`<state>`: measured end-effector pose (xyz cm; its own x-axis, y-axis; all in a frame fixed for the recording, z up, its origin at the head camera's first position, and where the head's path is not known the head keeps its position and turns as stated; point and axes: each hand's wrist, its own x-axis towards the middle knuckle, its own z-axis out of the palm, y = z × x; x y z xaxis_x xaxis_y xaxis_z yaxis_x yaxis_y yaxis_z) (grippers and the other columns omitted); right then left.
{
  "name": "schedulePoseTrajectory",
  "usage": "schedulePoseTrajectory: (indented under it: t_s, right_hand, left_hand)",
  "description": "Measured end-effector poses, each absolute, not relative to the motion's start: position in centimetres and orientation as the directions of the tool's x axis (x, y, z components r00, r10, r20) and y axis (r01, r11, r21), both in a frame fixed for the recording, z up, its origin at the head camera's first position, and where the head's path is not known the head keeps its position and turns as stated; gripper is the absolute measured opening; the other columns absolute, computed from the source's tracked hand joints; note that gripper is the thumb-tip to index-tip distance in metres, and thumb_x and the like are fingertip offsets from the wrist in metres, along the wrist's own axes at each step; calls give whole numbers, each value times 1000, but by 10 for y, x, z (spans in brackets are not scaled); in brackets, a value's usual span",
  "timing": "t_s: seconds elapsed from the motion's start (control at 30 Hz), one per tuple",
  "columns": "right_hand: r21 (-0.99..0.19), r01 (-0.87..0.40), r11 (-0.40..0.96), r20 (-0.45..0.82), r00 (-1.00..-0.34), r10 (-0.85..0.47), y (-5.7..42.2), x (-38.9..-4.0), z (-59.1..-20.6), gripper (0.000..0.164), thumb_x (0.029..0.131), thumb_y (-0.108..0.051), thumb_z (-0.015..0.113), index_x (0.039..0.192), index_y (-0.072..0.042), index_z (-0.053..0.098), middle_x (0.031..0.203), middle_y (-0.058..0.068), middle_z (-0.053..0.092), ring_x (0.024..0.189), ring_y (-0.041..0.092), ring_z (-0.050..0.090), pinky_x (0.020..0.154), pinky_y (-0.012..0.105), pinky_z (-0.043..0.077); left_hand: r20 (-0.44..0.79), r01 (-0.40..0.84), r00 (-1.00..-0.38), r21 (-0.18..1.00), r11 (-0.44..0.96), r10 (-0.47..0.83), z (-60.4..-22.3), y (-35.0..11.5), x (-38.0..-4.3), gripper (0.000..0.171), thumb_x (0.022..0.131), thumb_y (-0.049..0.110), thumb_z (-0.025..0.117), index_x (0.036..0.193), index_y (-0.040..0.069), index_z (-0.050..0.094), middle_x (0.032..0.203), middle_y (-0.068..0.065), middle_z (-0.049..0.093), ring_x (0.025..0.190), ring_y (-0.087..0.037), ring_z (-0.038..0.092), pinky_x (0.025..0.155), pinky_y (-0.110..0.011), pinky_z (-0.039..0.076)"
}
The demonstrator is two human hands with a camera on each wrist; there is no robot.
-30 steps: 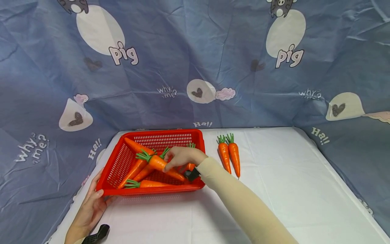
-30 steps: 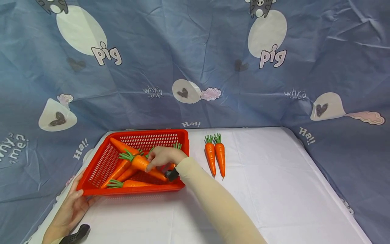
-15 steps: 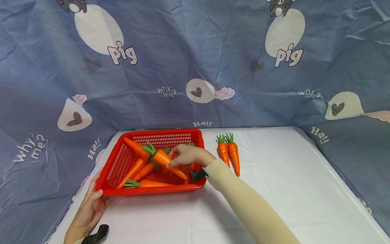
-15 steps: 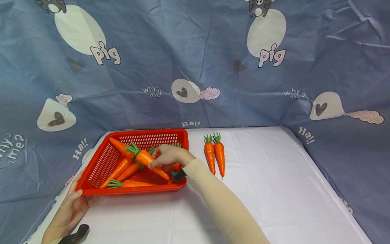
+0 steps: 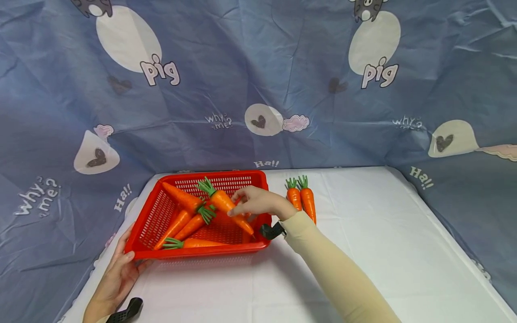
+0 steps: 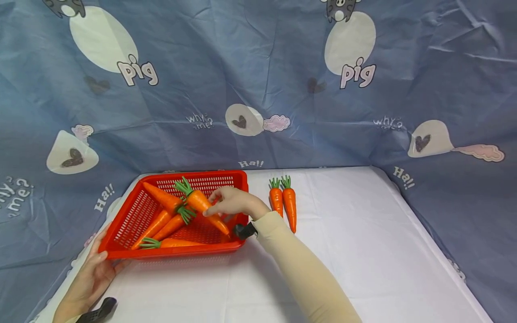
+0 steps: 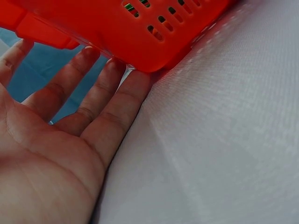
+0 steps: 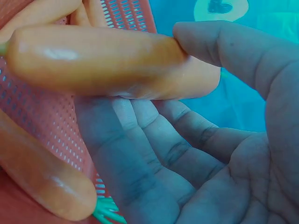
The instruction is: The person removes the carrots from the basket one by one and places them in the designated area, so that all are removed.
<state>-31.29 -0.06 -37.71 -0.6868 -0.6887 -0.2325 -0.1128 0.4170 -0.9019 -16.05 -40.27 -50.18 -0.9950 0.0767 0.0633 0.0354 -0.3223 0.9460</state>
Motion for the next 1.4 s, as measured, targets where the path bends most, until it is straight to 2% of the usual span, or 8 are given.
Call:
schedulePoseTrajectory:
  t_s: [0.37,0.67,0.8,0.9,1.03,1.4]
  right_hand:
    - [-920,-123,372,-169,-731,-661,24,-306,-374,47,95,-23,80,133,0,63,90,2,64,82,13,69,80,38,67]
    - [-953,-52,300,-147,-785,-602,39,-303,-374,44,96,-18,79,131,-1,60,93,3,63,83,16,66,78,38,67]
    - [-959,-51,278,-128,-799,-588,41,-301,-375,42,96,-20,78,130,-2,61,98,4,67,82,18,70,78,38,67]
    - [-962,-46,270,-123,-807,-577,43,-299,-375,46,97,-22,77,135,-2,61,103,6,68,86,18,73,81,40,67]
    - [-963,-44,265,-116,-821,-560,47,-297,-375,52,97,-23,77,139,-1,58,105,8,64,89,19,74,83,42,67]
    - [-969,-23,247,-110,-851,-513,64,-294,-375,48,96,-21,78,137,-3,60,107,8,63,93,18,71,80,42,67]
  left_hand:
    - [36,11,-996,954,-299,80,-497,-403,-160,63,111,16,36,167,43,24,150,23,51,123,-5,66,99,-29,61]
    - [101,58,-988,944,-326,116,-497,-402,-160,63,111,12,30,168,40,24,154,19,50,128,-6,64,100,-29,60]
    - [115,66,-986,934,-351,121,-498,-403,-159,63,112,10,29,167,39,26,154,18,51,129,-7,64,100,-30,60]
    - [115,64,-986,933,-354,124,-499,-403,-160,63,112,10,29,167,40,26,154,19,51,129,-6,65,101,-29,60]
    - [107,59,-987,937,-344,122,-499,-403,-160,62,112,11,29,167,40,26,153,20,51,129,-6,64,100,-29,60]
    - [43,16,-996,949,-316,80,-500,-402,-159,62,112,16,33,167,42,23,150,23,53,125,-5,65,98,-30,61]
